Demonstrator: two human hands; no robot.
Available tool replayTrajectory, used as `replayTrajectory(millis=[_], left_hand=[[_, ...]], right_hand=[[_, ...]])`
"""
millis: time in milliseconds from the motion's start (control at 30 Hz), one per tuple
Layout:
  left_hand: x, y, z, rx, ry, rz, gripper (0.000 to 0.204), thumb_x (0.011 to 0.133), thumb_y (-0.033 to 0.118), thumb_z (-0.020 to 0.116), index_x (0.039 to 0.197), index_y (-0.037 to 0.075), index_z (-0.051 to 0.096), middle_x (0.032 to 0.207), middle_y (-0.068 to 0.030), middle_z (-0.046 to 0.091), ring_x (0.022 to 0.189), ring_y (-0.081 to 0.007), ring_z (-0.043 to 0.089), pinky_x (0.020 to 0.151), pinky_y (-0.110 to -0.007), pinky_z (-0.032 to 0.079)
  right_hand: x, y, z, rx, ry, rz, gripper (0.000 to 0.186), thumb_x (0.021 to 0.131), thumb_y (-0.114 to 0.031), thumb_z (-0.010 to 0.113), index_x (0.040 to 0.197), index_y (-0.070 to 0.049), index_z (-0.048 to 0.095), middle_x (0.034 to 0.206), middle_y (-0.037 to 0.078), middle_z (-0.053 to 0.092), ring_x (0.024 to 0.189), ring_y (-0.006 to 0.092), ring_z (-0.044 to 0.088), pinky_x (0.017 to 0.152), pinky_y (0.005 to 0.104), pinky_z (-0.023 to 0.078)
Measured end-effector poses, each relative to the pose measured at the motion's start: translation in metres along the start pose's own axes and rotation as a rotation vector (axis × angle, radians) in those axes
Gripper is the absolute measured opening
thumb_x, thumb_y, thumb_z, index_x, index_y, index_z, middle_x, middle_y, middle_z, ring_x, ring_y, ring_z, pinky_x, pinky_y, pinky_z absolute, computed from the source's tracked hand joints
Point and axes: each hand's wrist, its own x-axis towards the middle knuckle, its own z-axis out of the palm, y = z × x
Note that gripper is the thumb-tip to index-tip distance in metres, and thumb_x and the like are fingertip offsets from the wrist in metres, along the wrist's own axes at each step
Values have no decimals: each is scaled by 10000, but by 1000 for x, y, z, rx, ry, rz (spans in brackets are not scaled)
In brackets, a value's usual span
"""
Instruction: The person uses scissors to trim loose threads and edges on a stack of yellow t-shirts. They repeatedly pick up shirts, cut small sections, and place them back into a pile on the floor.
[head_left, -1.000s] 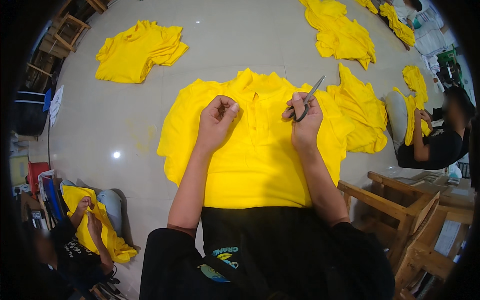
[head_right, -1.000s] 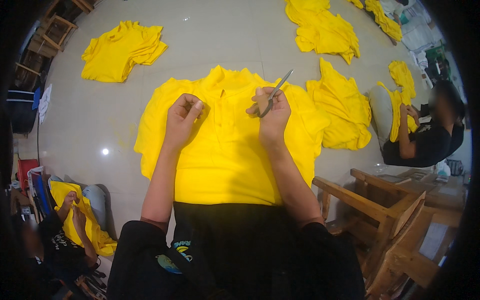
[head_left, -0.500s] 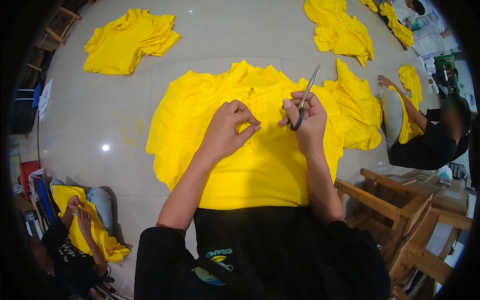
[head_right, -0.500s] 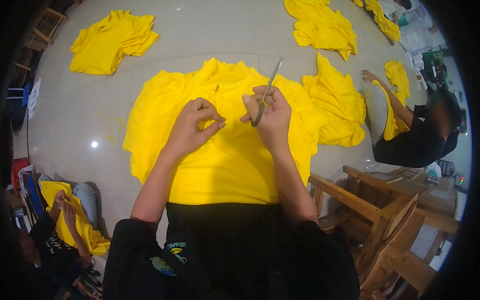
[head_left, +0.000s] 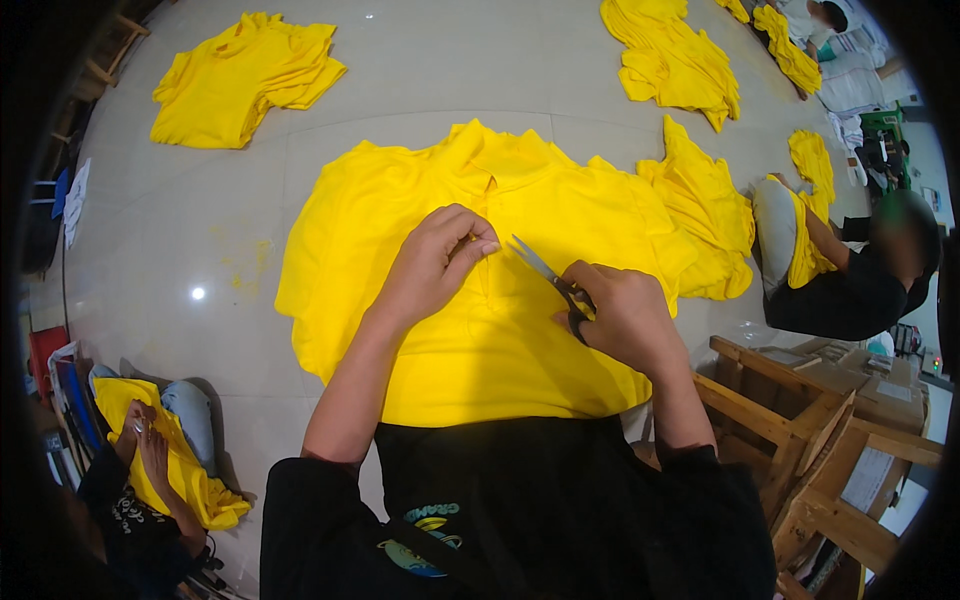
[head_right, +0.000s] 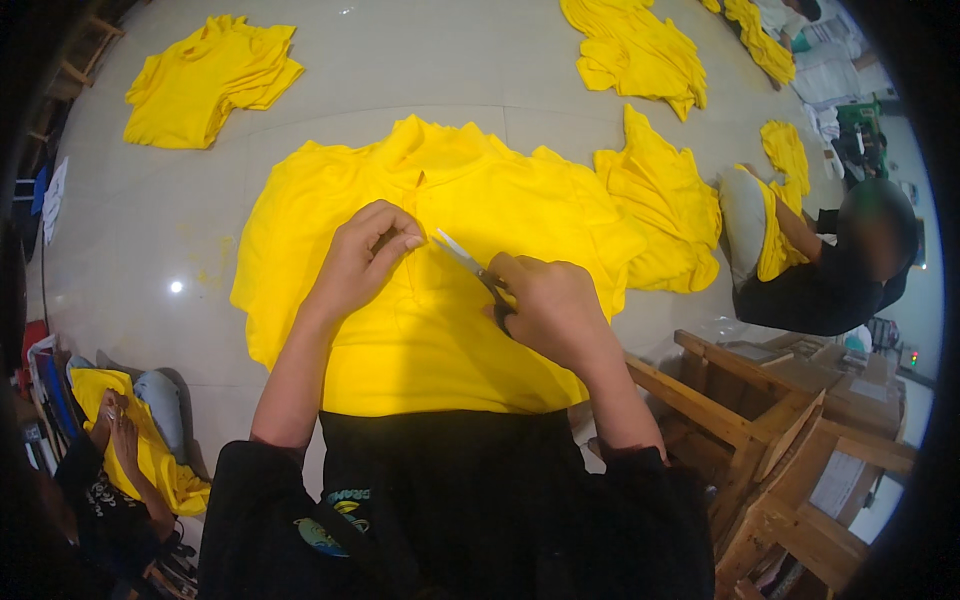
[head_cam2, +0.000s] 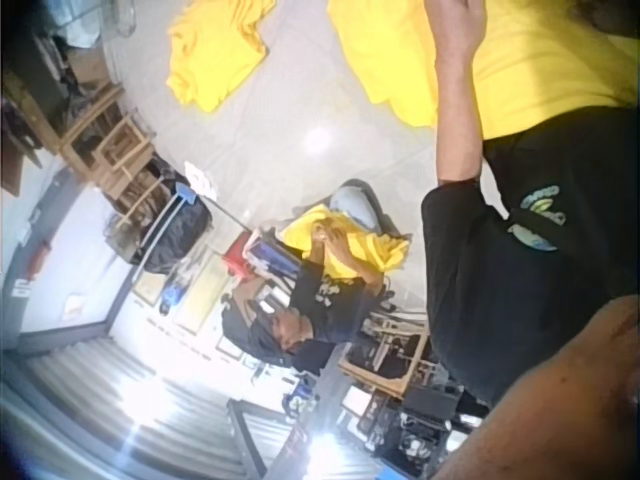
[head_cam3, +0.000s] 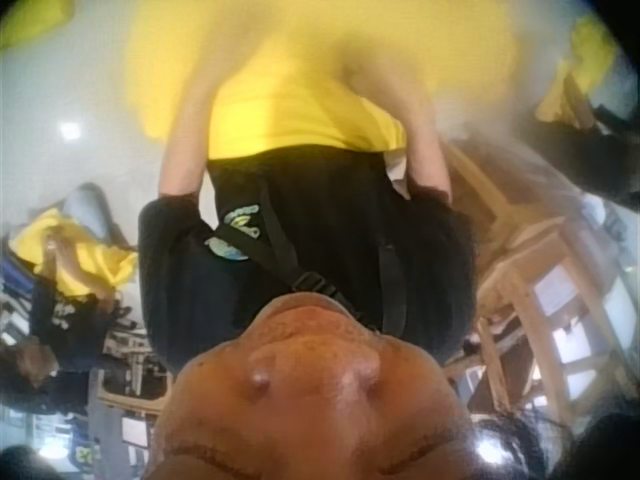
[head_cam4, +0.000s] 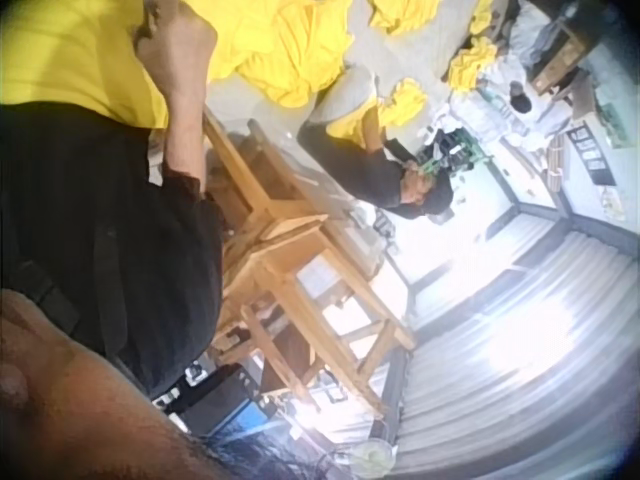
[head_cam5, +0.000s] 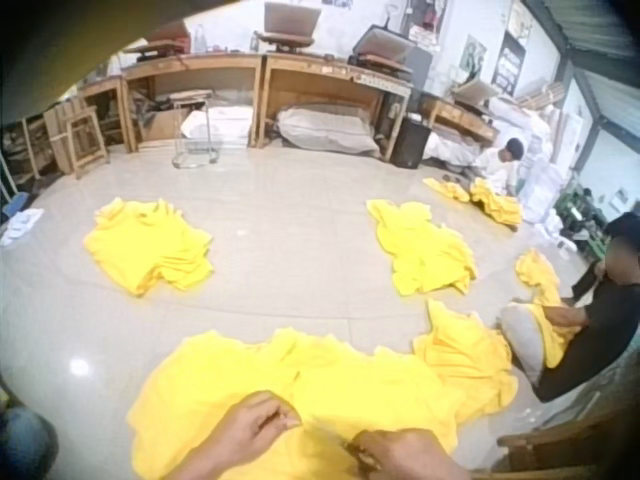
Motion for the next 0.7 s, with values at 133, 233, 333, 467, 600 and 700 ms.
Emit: replayTrajectory(millis=[133,233,333,467,600,700], left_hand=[[0,-5,4,-57,51,3,108,1063,93,756,1077,-2,706,998,-113,694,840,-253,640,770,-355,524],[1,-3,3,-62,51,3,112,1073,98,749,1087,-2,701,992,-112,688,818,-248,635,758,-349,520],[1,-2,3,-60,30,-6,103,1078,89,743,1078,-3,697,985,-95,678,824,-216,626,763,-329,514],[1,1,3,-52,15,-27,87,1074,68,739,1060,-4,692,974,-63,660,857,-165,610,788,-295,507],[0,4,3,-65,21,-7,80,1070,62,741,1056,-2,696,970,-63,656,862,-169,612,787,-294,502],[0,2,4,-63,18,4,80,1070,61,741,1051,-2,697,972,-64,657,870,-168,613,788,-296,500]], right_hand=[[-2,2,-3,-24,47,-67,362,824,-278,957,1106,-121,792,957,96,814,839,352,775,764,441,598],[-2,5,1,-45,64,-87,348,826,-271,950,1101,-123,795,962,91,811,831,348,770,762,439,596],[-1,6,9,-38,106,-136,344,830,-264,943,1105,-123,792,952,83,798,803,344,751,752,437,586],[5,4,14,-40,149,-190,336,827,-244,932,1100,-117,783,917,76,770,750,341,710,723,436,560],[8,3,16,1,186,-255,238,860,-152,862,1045,-102,720,864,97,711,709,365,675,691,476,537],[9,4,17,-3,193,-266,220,867,-143,847,1036,-95,714,858,101,709,707,367,673,680,478,530]])
